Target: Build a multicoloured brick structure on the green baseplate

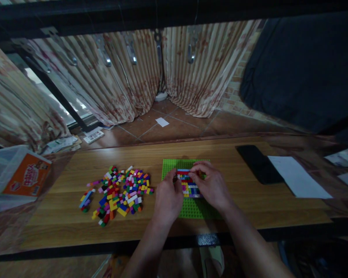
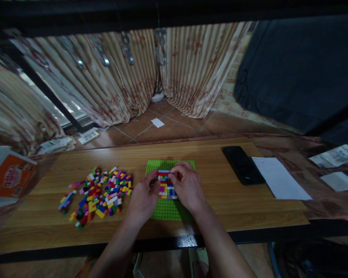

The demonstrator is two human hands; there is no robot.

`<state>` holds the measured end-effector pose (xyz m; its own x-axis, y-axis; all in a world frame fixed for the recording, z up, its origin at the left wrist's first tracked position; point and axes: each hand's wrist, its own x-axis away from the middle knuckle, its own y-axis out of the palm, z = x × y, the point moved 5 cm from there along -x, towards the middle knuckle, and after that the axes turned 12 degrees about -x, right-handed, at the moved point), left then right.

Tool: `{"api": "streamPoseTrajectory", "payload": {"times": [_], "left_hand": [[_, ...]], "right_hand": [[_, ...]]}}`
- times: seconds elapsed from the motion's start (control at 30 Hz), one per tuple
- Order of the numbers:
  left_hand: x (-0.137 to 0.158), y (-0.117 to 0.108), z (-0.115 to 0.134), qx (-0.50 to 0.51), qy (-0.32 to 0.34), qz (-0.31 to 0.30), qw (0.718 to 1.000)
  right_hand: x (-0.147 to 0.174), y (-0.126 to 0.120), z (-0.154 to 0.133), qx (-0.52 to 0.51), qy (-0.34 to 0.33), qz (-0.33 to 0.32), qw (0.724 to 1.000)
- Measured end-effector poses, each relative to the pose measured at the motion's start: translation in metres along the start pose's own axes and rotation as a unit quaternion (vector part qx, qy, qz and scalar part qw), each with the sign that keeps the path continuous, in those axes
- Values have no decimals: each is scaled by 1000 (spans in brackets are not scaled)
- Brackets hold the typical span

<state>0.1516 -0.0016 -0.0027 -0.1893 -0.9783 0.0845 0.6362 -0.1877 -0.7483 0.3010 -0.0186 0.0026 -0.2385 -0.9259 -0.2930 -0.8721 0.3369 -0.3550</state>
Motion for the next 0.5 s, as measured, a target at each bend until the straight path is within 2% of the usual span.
{"api": "streamPoseTrajectory", "payload": {"times": [0.3, 0.5], "left_hand": [[5, 3, 6, -75, 1, 1, 997], [5, 5, 7, -101, 5, 4, 995]], "right_hand": [[-2, 1, 16, -48, 111, 37, 992], [-3, 9, 32, -172, 203, 25, 964]]}}
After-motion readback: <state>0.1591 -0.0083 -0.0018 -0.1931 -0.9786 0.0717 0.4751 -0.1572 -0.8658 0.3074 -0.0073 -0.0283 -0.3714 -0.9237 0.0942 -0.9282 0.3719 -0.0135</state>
